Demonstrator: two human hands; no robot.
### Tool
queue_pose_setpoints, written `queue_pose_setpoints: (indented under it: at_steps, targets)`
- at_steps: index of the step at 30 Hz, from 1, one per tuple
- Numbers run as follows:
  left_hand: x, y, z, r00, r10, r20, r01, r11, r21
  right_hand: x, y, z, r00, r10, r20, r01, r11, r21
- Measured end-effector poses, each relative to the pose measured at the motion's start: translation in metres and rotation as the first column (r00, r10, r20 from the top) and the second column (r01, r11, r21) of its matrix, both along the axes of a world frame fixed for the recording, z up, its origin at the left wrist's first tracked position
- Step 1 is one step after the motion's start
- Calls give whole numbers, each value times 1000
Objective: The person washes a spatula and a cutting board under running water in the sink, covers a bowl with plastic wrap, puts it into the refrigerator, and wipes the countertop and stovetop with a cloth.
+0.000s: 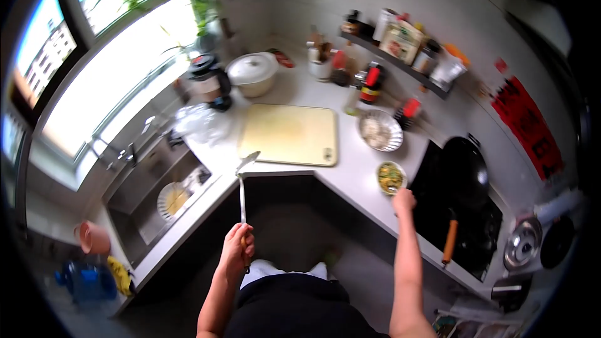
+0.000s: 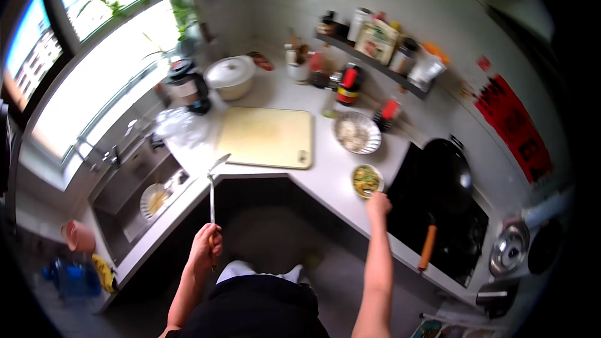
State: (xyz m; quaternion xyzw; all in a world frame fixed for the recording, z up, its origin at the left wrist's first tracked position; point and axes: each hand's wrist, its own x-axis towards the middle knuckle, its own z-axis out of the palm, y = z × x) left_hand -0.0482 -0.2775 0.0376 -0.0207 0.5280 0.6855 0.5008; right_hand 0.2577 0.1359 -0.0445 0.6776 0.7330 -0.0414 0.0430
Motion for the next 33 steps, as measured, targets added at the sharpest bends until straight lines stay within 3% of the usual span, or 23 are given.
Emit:
queue_pose_setpoints:
  at_steps: [1,2,4,7,9,11,13,14,18,22,26,30,33]
  targets:
    - [-12,-22,1,999,39,-9,-39,999,-22,-5,3,0,995,-96,1,96,995,-14]
    - [-24,-42,1,997,79,-20,-80,996,-40,-14,-3,10,975,-63,213,65,998,-2]
    - [-49,-86,-5,986,167,-9,-167,985,-53,-40,-32,28,950,-97,296,17,965,261]
    - [-83,-147,-20,950,311,37,-310,950,-26,-96,-78,32,988,-3,153,-73,868,491]
    - [-103,-179,-28,907,415,72,-412,910,-50,-152,-119,23,981,189,-43,-151,882,446]
    - [-120,-204,-29,866,490,98,-486,872,-56,-208,-154,-4,858,432,-278,-308,865,396]
    - [-137,-222,-26,838,544,39,-541,838,-69,-272,-194,-17,649,615,-447,-499,789,359]
    - [-149,-234,-32,825,557,94,-554,830,-58,-306,-221,-14,539,670,-510,-588,733,342]
    - [-175,-253,-43,777,586,230,-600,800,-8,-423,-306,-10,213,742,-636,-875,434,213]
    - [-193,-248,-42,751,617,233,-636,771,7,-526,-346,-4,-81,734,-675,-940,168,296]
    - [-221,-233,-28,701,660,271,-679,734,-31,-643,-370,-10,-144,663,-735,-968,61,245]
    - [-264,-214,-32,627,704,335,-732,679,-58,-761,-397,-8,-296,720,-627,-919,-35,394]
    - [-288,-199,-27,618,723,310,-752,658,-34,-827,-414,-9,-329,746,-580,-921,-116,373]
